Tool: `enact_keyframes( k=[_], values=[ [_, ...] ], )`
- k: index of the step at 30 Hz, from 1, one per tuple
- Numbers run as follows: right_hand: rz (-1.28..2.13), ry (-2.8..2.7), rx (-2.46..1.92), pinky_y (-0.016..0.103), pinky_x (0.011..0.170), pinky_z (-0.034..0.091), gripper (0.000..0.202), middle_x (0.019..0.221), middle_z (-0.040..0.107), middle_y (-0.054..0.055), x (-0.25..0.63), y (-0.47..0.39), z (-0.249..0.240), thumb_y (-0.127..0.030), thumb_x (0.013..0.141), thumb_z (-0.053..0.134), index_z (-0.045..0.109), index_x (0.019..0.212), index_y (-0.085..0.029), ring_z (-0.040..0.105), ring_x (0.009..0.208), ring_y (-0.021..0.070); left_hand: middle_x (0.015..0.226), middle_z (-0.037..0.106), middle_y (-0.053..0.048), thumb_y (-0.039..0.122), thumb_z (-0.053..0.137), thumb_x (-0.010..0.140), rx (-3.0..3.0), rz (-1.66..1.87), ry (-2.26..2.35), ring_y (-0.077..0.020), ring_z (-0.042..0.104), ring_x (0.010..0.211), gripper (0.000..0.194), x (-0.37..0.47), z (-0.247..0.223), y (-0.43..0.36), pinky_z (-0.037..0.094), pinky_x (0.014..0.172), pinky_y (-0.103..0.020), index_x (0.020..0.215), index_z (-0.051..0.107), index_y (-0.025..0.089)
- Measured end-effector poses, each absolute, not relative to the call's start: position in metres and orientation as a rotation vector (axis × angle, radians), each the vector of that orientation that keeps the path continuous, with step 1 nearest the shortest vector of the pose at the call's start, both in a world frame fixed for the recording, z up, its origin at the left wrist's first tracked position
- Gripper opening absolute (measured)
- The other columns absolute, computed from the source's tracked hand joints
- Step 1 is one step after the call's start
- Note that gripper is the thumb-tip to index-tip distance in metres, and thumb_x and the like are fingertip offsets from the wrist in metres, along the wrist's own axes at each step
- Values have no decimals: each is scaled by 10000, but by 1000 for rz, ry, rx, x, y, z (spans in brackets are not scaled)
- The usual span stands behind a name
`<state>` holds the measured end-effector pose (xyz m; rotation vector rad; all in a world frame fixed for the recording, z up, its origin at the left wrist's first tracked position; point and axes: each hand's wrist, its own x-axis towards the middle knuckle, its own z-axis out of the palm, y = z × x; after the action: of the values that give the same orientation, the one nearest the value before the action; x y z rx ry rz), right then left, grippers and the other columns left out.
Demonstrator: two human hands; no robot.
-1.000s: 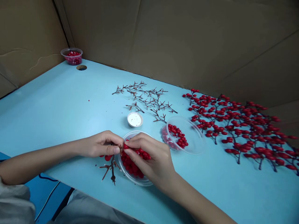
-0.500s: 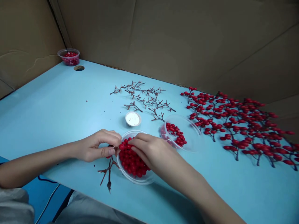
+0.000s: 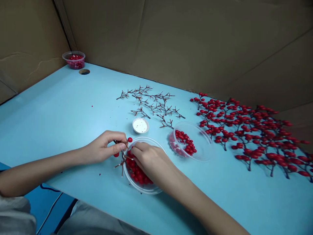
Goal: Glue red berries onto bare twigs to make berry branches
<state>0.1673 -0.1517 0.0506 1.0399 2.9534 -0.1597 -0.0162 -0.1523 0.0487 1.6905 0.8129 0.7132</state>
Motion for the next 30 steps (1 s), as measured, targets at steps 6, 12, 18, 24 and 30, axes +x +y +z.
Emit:
enact_keyframes(
  k=[6,12,18,24,30],
  values=[
    [-691,3465,1271,198,565,448,86,747,564,16,175,-154,79,-98,768,477,518,805,-165,530,652,89,575,368,43,213,391,823,1798,642,721,-65,334,544,249,-15,49,-153,276,532,-178,585,395,140],
    [-967,3526,1084,205,615,481,117,796,592,42,169,-158,78,-89,757,509,550,844,-156,554,709,91,563,312,43,217,383,826,1799,569,666,-65,302,532,272,-15,49,-154,254,506,-183,566,366,139],
    [-1020,3544,1127,206,610,488,139,790,598,43,169,-159,76,-77,741,523,578,841,-157,557,698,91,553,277,45,229,387,821,1827,579,687,-67,270,525,289,-16,49,-153,248,501,-189,549,338,143],
    [-1021,3560,1147,206,593,487,153,769,588,44,168,-160,74,-66,735,518,593,837,-152,551,673,90,595,411,11,254,367,822,1869,522,724,-91,372,566,258,-16,47,-154,293,523,-207,630,476,120],
    [-1020,3515,1169,205,572,492,157,776,585,40,166,-161,74,-82,746,498,592,841,-164,553,656,88,595,418,3,250,366,818,1902,530,699,-100,393,565,249,-16,48,-154,314,537,-218,652,496,117]
  ],
)
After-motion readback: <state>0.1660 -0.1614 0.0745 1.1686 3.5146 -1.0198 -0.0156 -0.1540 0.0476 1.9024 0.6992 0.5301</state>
